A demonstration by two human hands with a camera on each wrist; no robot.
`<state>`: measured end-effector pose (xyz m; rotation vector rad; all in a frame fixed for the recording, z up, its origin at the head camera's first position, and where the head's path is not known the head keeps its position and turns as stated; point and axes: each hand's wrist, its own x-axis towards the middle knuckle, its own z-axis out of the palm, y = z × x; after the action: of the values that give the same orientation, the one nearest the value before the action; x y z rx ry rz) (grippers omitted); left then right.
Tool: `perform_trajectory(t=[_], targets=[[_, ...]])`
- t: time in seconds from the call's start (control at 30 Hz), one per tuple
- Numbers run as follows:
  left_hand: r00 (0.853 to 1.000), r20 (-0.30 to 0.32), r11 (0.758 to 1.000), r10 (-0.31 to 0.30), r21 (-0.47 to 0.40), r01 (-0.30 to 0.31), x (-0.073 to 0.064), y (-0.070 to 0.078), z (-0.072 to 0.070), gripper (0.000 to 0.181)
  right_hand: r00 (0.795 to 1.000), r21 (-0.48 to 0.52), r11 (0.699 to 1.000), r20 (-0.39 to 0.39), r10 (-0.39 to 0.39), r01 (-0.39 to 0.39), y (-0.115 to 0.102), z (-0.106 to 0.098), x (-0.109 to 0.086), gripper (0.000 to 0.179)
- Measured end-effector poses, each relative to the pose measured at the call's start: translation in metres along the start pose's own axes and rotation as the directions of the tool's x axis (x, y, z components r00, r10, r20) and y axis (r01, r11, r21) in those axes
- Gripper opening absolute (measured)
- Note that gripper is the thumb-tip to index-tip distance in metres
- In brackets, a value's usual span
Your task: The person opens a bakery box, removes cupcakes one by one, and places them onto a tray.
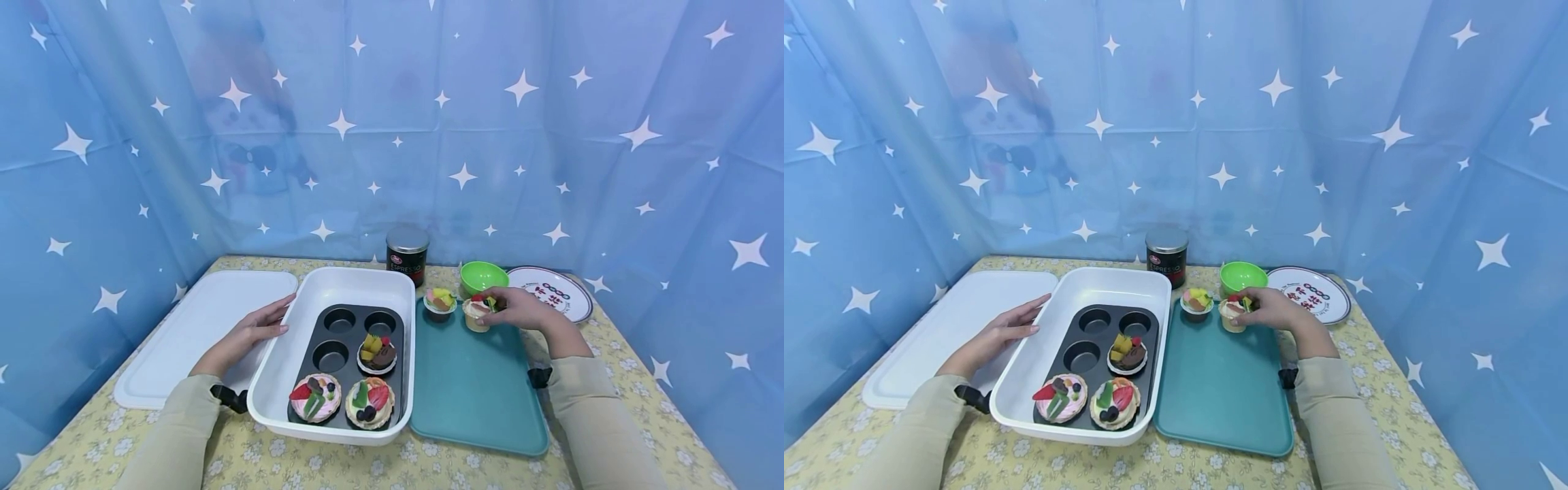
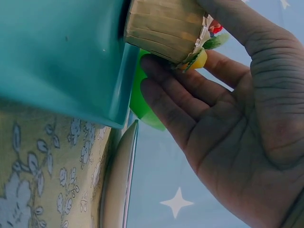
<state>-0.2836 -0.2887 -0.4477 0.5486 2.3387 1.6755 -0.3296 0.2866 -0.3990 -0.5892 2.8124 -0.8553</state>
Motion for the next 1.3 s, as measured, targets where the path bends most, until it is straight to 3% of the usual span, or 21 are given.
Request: perform_trajectory(t=[1.3], targets=[[1.000,-0.008,1.000,-0.003,-0.005,0.003,0.0005,-0.0009,0.0000,0.069,0.999,0.018,1.000,0.050,0.020,-0.021,-0.0038,0.0014,-0.0030,0.074]])
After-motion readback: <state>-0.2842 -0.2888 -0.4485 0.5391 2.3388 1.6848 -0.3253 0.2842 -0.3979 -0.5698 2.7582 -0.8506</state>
